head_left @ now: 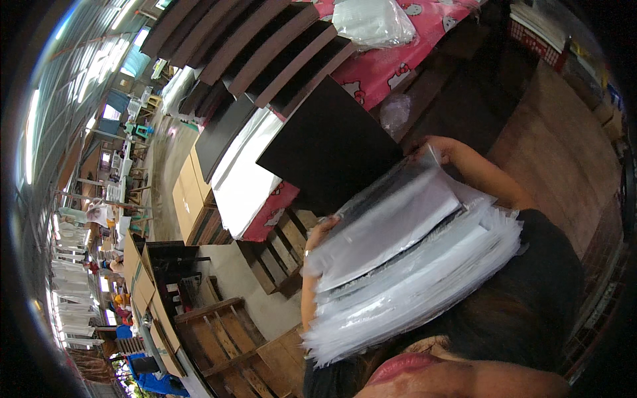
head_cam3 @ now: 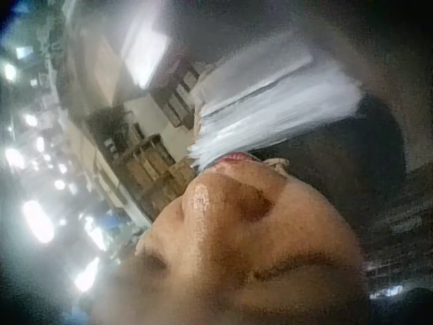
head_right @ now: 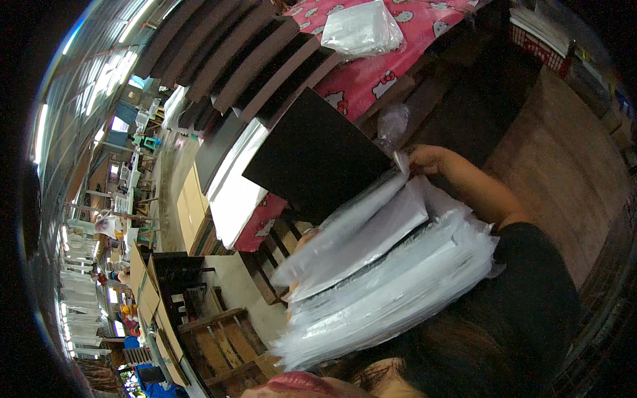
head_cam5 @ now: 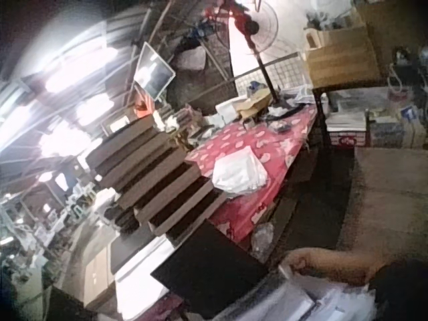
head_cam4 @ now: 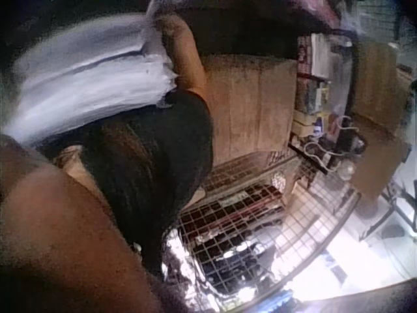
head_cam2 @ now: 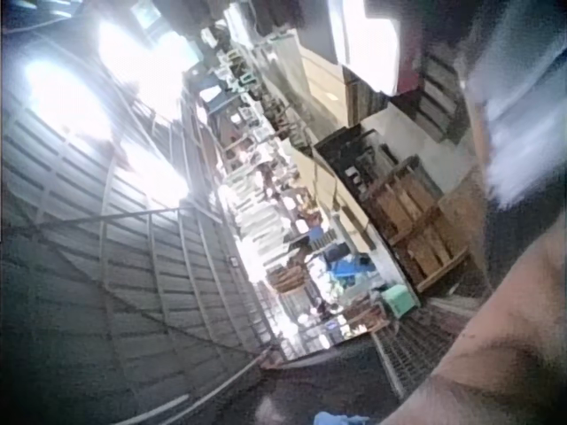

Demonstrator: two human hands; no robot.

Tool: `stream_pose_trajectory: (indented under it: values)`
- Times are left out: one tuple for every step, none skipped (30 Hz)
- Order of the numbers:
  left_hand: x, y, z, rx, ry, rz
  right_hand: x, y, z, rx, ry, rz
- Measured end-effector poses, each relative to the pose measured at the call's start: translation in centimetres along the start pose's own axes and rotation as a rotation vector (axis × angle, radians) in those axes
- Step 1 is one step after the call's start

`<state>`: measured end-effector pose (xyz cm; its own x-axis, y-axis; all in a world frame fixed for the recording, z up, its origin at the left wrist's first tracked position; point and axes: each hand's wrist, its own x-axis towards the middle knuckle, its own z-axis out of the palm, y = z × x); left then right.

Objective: The person is inserting sheets of paper into plastic bags by hand and stacking the bagged items onto a pile.

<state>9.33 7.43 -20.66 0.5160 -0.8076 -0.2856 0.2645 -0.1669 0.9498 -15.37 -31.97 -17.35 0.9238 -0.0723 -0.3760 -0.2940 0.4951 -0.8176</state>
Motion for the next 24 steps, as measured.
stream_pose_trajectory:
  values:
    - [1.5,2.6,2.9,-0.027,-0.037,-0.040,-2.1,-1.6,-0.7,-0.136,0.062,-0.049]
    - [2.0,6.0,5.8,-0.044,-0.058,-0.071,-3.7,-2.7,-1.3,-0.272,0.099,-0.083]
    - [0.9,6.8,4.7,-0.284,-0.041,-0.010,-3.9,-4.1,-0.2,-0.425,0.066,-0.117]
    - [0.4,7.7,4.5,-0.380,-0.058,0.010,-4.3,-5.4,0.9,-0.476,0.019,-0.169]
    - [0.1,8.9,4.8,-0.449,-0.098,0.033,-4.9,-7.0,1.8,-0.530,-0.024,-0.228]
    - [0.1,9.6,5.5,-0.499,-0.132,0.035,-5.1,-7.6,2.2,-0.581,-0.065,-0.286]
    - [0.5,9.7,5.5,-0.496,-0.142,0.009,-4.6,-7.5,2.1,-0.594,-0.026,-0.207]
    - [1.1,9.2,6.2,-0.503,-0.143,-0.020,-3.7,-6.5,1.5,-0.606,0.017,-0.128]
    - [1.6,8.0,6.4,-0.502,-0.126,-0.039,-2.3,-4.9,0.5,-0.618,0.060,-0.051]
    - [2.0,6.9,6.5,-0.486,-0.098,-0.056,-1.3,-3.8,-0.2,-0.632,0.089,0.000]
    - [2.5,5.4,6.6,-0.472,-0.065,-0.067,-0.9,-2.2,-0.7,-0.647,0.131,0.046]
    - [2.7,4.1,6.6,-0.446,-0.027,-0.071,-1.2,-1.4,-0.7,-0.657,0.163,0.072]
    - [2.9,3.0,6.5,-0.418,0.008,-0.074,-1.7,-0.7,-0.8,-0.666,0.193,0.090]
    - [2.3,1.8,5.7,-0.396,0.055,-0.064,-1.5,-0.1,-0.8,-0.677,0.199,0.107]
    - [2.2,0.7,5.2,-0.366,0.098,-0.077,-1.6,0.9,-1.3,-0.678,0.224,0.129]
    - [2.9,0.3,5.6,-0.333,0.098,-0.082,-0.9,3.2,-4.7,-0.720,0.261,0.164]
    - [3.5,-0.1,5.7,-0.296,0.101,-0.092,-0.3,5.6,-8.0,-0.761,0.295,0.203]
    - [4.0,-0.5,5.6,-0.255,0.107,-0.097,0.1,6.5,-10.0,-0.804,0.325,0.239]
    - [4.4,-0.8,5.5,-0.209,0.109,-0.104,0.1,7.1,-11.9,-1.081,0.294,0.276]
    - [3.4,-1.6,4.3,-0.177,0.153,-0.104,1.4,6.7,-11.9,-1.378,0.211,0.312]
    - [3.2,-1.9,3.7,-0.137,0.171,-0.103,1.8,6.6,-12.5,-1.662,0.146,0.342]
    - [0.3,-2.2,1.7,-0.108,0.265,-0.097,3.1,3.7,-8.4,-1.427,0.127,0.213]
    - [-1.7,-1.7,0.7,-0.083,0.322,-0.086,2.4,0.0,-4.1,-1.154,0.114,0.109]
    - [-2.6,-0.7,0.4,-0.056,0.345,-0.072,0.1,-4.0,-0.3,-0.895,0.111,0.023]
